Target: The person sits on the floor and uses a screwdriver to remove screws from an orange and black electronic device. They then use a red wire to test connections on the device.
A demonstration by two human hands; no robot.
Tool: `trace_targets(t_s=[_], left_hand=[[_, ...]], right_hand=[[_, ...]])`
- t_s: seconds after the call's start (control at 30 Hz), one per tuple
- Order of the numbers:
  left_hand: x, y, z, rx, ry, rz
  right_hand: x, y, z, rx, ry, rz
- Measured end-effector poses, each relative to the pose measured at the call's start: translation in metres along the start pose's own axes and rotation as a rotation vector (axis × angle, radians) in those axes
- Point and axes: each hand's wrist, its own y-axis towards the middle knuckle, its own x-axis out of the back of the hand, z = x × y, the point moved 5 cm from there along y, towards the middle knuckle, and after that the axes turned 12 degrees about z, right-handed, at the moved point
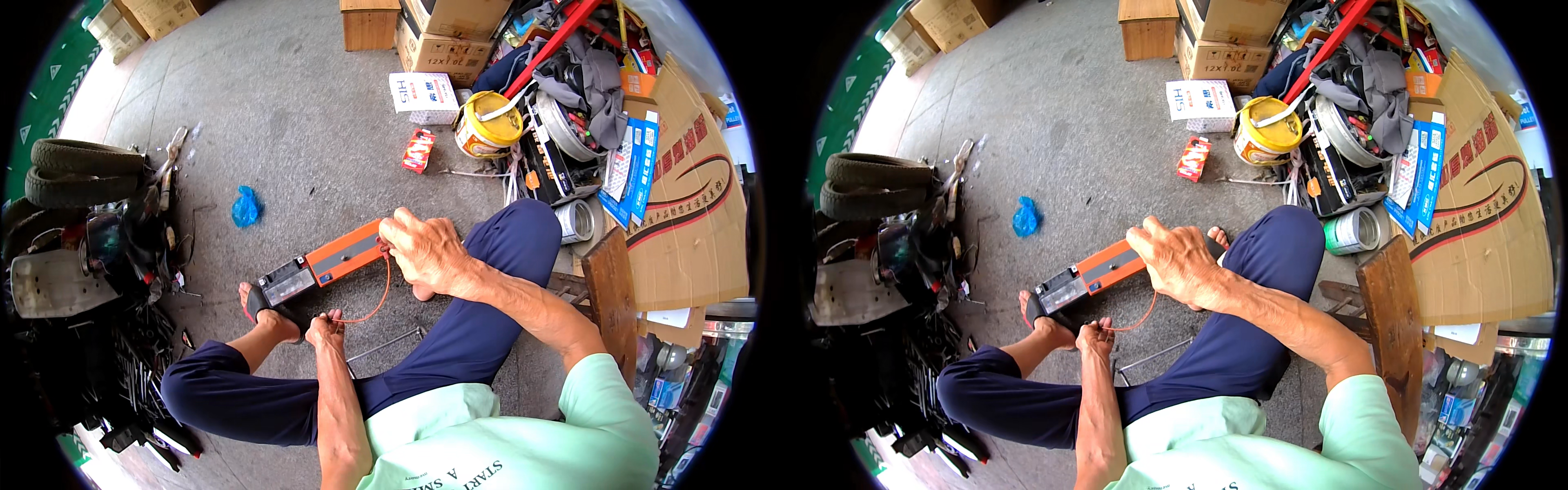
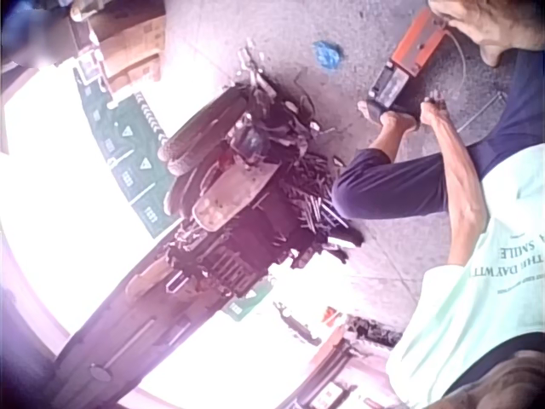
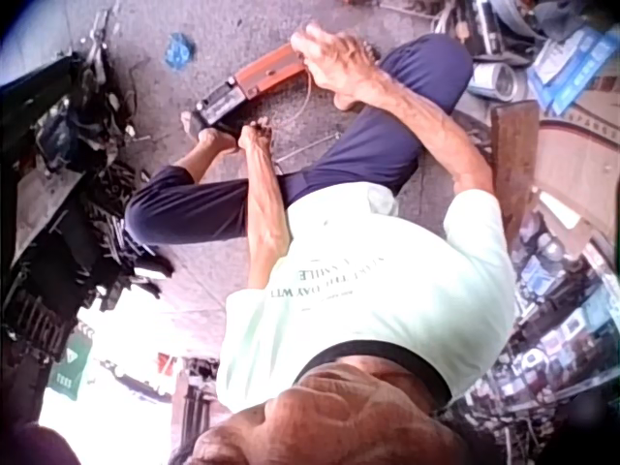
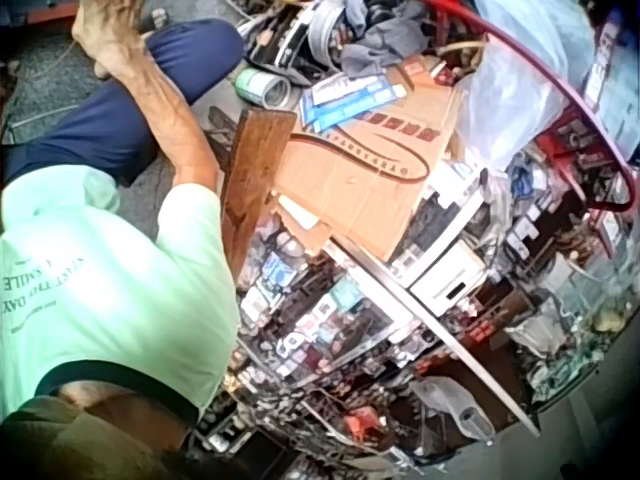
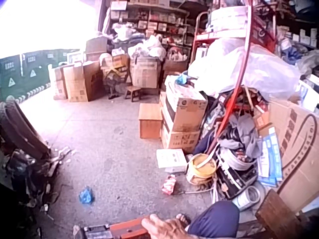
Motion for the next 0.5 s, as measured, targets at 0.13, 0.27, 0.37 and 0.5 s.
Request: trace_targets(t_s=[0.13,0.27,0.37,0.5], left_hand=[[-0.027,-0.021,-0.004,-0.075,0.163,0.230],[-0.053,-0.046,-0.018,-0.288,0.375,0.318],[-0.058,-0.055,-0.022,-0.392,0.440,0.391],[-0.056,-0.053,-0.019,-0.334,0.432,0.410]], right_hand=[[-0.001,-0.001,-0.002,-0.033,-0.012,-0.014],[-0.001,0.001,-0.003,-0.008,-0.028,0.010],[-0.004,0.002,-0.004,0.017,-0.028,-0.008],[-0.004,0.002,-0.003,0.014,0.029,-0.020]])
